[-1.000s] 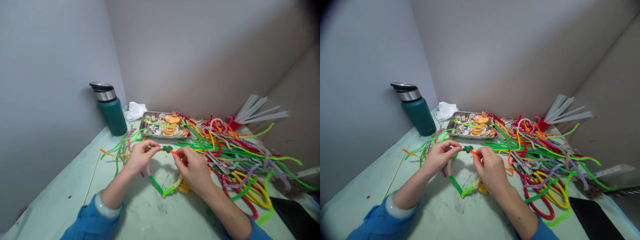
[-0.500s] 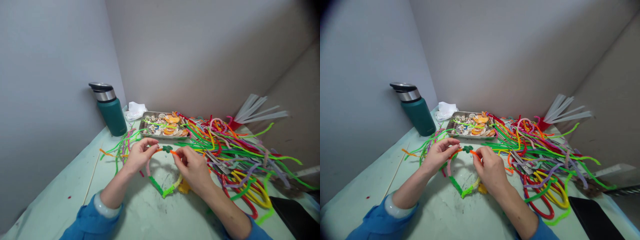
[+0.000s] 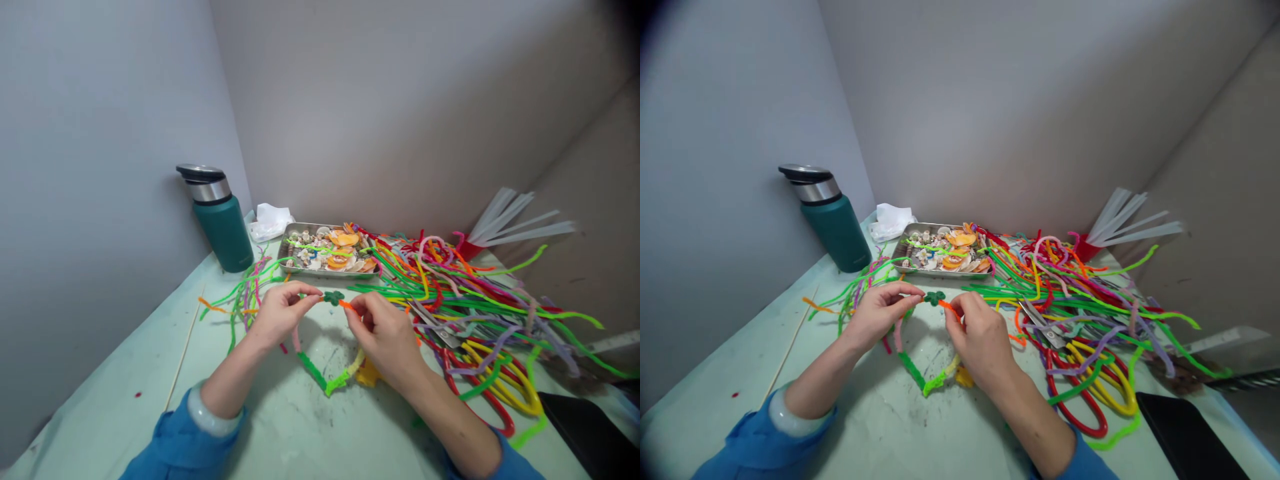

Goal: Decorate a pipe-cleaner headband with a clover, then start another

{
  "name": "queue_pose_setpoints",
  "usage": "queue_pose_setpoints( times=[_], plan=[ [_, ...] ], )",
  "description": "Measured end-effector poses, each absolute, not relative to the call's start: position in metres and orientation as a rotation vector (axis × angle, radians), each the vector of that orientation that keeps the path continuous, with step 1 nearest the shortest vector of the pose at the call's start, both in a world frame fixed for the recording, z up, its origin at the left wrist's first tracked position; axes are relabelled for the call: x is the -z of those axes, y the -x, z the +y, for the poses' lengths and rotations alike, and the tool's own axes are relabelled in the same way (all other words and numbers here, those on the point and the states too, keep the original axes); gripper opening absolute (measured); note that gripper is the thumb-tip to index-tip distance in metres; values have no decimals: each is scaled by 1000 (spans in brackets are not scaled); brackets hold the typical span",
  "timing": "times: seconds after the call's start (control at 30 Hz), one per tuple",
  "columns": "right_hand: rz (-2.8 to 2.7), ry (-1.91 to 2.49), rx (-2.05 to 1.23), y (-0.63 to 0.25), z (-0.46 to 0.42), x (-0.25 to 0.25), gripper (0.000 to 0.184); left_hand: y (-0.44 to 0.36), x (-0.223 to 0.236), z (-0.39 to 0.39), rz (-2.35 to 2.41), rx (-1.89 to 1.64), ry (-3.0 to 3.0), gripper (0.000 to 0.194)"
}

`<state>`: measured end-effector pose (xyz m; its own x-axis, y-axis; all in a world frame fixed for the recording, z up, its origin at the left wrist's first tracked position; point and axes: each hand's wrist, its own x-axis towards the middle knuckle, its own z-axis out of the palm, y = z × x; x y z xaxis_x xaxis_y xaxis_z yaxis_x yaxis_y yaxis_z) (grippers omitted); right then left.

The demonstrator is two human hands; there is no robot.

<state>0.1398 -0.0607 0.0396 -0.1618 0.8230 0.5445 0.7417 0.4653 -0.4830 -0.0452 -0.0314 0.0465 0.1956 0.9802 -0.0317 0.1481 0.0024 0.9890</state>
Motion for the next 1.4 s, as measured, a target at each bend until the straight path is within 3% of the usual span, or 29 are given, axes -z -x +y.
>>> queue_pose_setpoints(
  times=[1.0, 1.4],
  plan=[
    [-1916, 1326, -199, -141, -61, -40, 11, 45, -49, -31, 1156, -881, -1252, 30],
    [-2128, 1584, 13, -143, -57, -34, 12, 49, -42, -21, 1106, -1054, -1095, 26]
  ],
)
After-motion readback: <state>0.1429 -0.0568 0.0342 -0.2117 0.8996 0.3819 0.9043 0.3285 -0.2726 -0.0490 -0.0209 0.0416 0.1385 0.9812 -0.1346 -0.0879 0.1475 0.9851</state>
